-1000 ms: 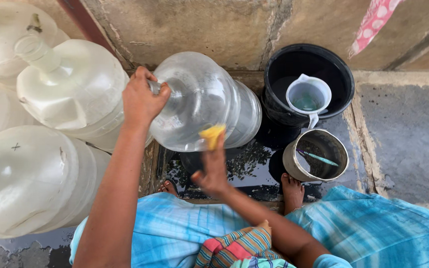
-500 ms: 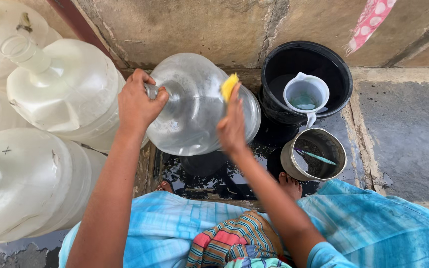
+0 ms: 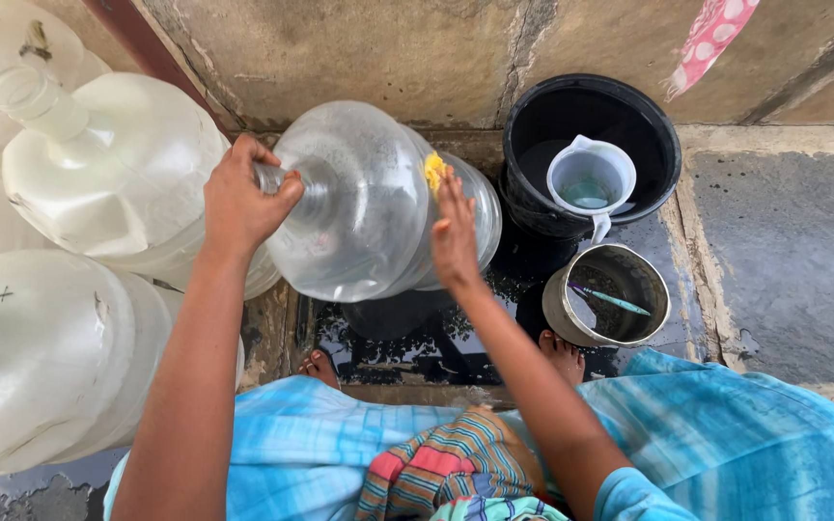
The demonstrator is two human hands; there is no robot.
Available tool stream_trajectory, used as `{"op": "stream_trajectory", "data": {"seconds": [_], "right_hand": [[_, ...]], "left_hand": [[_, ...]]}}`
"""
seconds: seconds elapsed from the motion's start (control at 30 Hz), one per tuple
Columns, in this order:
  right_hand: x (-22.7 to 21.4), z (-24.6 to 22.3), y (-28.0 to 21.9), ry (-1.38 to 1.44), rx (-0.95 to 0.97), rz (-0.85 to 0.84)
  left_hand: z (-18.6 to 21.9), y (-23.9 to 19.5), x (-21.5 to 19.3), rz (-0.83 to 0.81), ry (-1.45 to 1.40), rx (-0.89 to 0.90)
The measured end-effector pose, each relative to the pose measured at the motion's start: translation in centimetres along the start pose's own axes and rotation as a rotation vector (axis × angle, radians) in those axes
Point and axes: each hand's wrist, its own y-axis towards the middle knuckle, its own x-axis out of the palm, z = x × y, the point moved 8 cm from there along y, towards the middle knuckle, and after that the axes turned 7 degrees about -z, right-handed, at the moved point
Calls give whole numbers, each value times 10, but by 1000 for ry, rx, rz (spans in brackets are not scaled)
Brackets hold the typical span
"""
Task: The person scrubs the exterior of a large plastic water jug using a yellow sponge and then shakes the jug to rinse it.
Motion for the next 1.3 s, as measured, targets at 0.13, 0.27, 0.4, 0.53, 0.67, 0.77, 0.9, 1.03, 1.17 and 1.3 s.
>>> {"op": "stream_trajectory", "data": {"seconds": [0.13, 0.27, 0.4, 0.53, 0.67, 0.77, 0.9, 1.03, 1.17, 1.3], "right_hand": [[-13, 67, -12, 34, 216, -19], [-8, 75, -38, 195, 325, -21], [4, -13, -38, 163, -114, -19], [20, -49, -34, 153, -294, -89], [16, 47, -24, -9, 103, 13], [-8, 140, -36, -172, 354, -62], [-8, 154, -28, -87, 318, -55], [23, 55, -12, 73, 11, -48], [30, -6, -14, 148, -191, -132], [10, 73, -23, -23, 198, 19]], "left_hand": [[-10, -5, -2, -1, 9, -49], [-26, -5, -7, -5, -8, -55], [-42, -6, -8, -55, -43, -45], [-57, -11, -9, -113, -85, -81], [-62, -21, -12, -147, -136, -53], [-65, -27, -15, -170, -175, -65], [-69, -26, -13, -204, -204, -101], [-70, -24, -13, -216, -182, -47], [-69, -23, -14, -205, -174, -36], [-67, -28, -15, -214, -195, -50]]}}
